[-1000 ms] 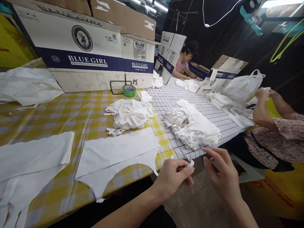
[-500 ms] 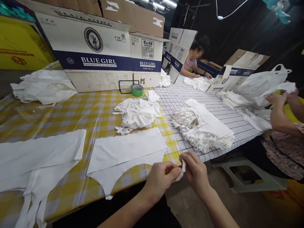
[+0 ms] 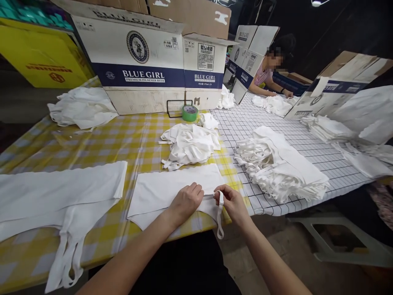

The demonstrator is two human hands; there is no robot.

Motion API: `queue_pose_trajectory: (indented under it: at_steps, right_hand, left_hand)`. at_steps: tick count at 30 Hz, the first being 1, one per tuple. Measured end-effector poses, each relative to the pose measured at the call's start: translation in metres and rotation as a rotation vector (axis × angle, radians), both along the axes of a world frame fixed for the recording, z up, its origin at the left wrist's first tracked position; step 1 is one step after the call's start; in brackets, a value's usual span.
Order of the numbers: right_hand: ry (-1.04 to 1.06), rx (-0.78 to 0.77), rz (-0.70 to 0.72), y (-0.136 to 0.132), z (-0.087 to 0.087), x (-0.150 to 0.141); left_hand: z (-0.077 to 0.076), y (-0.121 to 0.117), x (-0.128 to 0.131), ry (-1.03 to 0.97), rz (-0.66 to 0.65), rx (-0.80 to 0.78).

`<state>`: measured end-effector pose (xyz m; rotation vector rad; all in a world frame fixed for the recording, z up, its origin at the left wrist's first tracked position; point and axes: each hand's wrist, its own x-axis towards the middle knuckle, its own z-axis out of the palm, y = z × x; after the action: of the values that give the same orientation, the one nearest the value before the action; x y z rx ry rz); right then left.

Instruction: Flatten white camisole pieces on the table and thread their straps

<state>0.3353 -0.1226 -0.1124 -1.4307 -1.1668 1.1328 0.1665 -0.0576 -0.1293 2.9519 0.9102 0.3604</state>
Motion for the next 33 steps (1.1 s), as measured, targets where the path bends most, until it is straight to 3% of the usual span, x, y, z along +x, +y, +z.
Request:
queue_pose_trajectory:
  at_steps: [6, 10, 15, 33]
  right_hand:
    - [-0.261, 0.1, 0.011, 0.01, -0.006, -0.002]
    - [-0.473, 0.163, 0.018, 0.017, -0.008, -0.008]
    - [-0.61, 0.211, 0.021, 0.024, -0.01, -0.01]
    - [-0.694, 0.245, 0.067, 0.025, -0.003, -0.011]
  left_hand:
    - [0.003, 0.005, -0.003, -0.293, 0.14, -0.354]
    - [0.003, 0.009, -0.002, -0.37, 0.178, -0.485]
    - [0.0, 0.013, -0.001, -0.369, 0.184, -0.52]
    - [0.0, 0.011, -0.003, -0.404, 0.16, -0.529]
